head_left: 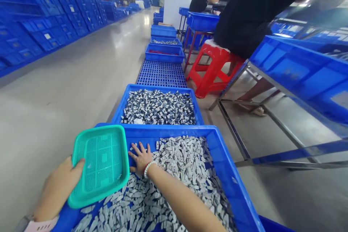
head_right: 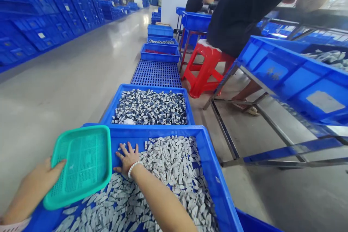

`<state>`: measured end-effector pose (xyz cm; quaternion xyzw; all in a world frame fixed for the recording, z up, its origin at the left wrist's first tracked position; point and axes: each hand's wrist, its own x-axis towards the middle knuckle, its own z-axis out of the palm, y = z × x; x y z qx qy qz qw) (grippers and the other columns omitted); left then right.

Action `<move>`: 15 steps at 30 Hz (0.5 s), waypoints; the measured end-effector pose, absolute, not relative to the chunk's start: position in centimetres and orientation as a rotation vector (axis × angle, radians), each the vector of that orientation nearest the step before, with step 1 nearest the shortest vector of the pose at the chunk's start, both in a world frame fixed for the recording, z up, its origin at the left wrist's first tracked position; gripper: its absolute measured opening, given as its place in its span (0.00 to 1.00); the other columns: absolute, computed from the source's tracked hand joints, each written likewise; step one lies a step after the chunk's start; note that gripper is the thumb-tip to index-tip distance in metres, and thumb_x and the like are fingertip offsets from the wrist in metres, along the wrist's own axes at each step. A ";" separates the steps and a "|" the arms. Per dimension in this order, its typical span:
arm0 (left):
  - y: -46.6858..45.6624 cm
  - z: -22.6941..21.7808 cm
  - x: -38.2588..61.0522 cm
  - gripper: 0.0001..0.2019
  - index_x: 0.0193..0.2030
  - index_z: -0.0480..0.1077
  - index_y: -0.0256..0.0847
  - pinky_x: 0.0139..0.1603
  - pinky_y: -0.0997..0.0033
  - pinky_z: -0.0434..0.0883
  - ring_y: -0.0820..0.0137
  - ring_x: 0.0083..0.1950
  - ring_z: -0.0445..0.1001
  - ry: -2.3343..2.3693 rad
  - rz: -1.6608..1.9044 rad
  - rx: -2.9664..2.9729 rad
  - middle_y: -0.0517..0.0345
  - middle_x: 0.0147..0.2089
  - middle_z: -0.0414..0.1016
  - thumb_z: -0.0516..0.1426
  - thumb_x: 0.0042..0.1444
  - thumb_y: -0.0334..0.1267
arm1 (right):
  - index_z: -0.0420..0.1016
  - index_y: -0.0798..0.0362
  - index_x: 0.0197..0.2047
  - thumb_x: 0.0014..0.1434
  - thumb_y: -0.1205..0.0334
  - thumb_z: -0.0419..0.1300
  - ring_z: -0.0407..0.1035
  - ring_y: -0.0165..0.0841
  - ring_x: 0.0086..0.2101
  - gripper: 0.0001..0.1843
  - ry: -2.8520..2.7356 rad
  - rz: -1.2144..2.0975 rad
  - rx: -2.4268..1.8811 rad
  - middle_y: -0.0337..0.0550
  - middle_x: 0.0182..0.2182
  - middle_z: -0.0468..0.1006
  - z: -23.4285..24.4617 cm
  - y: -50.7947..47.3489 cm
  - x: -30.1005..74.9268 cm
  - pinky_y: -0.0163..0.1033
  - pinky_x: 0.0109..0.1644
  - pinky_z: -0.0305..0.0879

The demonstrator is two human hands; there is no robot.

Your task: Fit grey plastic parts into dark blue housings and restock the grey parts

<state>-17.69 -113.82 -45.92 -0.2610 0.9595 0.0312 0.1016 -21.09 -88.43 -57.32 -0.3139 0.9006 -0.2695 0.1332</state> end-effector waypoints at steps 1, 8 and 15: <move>-113.1 -45.4 -17.4 0.20 0.55 0.65 0.36 0.43 0.62 0.69 0.62 0.40 0.75 2.818 0.032 -0.757 0.49 0.44 0.76 0.44 0.67 0.46 | 0.69 0.50 0.57 0.66 0.53 0.51 0.52 0.47 0.62 0.20 2.626 -0.772 -0.925 0.49 0.63 0.62 -57.6 -88.6 -20.6 0.63 0.64 0.45; -109.9 -46.5 -18.4 0.16 0.49 0.66 0.35 0.43 0.56 0.71 0.59 0.39 0.77 2.733 -0.040 -0.528 0.46 0.40 0.76 0.44 0.65 0.41 | 0.72 0.59 0.52 0.66 0.56 0.51 0.56 0.52 0.59 0.19 2.650 -0.624 -1.053 0.56 0.60 0.65 -57.8 -82.8 -15.0 0.64 0.62 0.53; -105.8 -48.4 -18.7 0.29 0.63 0.56 0.21 0.52 0.39 0.66 0.36 0.55 0.68 3.083 0.215 -0.439 0.23 0.54 0.67 0.42 0.63 0.44 | 0.62 0.46 0.63 0.66 0.47 0.49 0.50 0.41 0.65 0.26 2.776 -1.004 -0.795 0.43 0.64 0.62 -56.4 -75.3 -10.8 0.54 0.68 0.48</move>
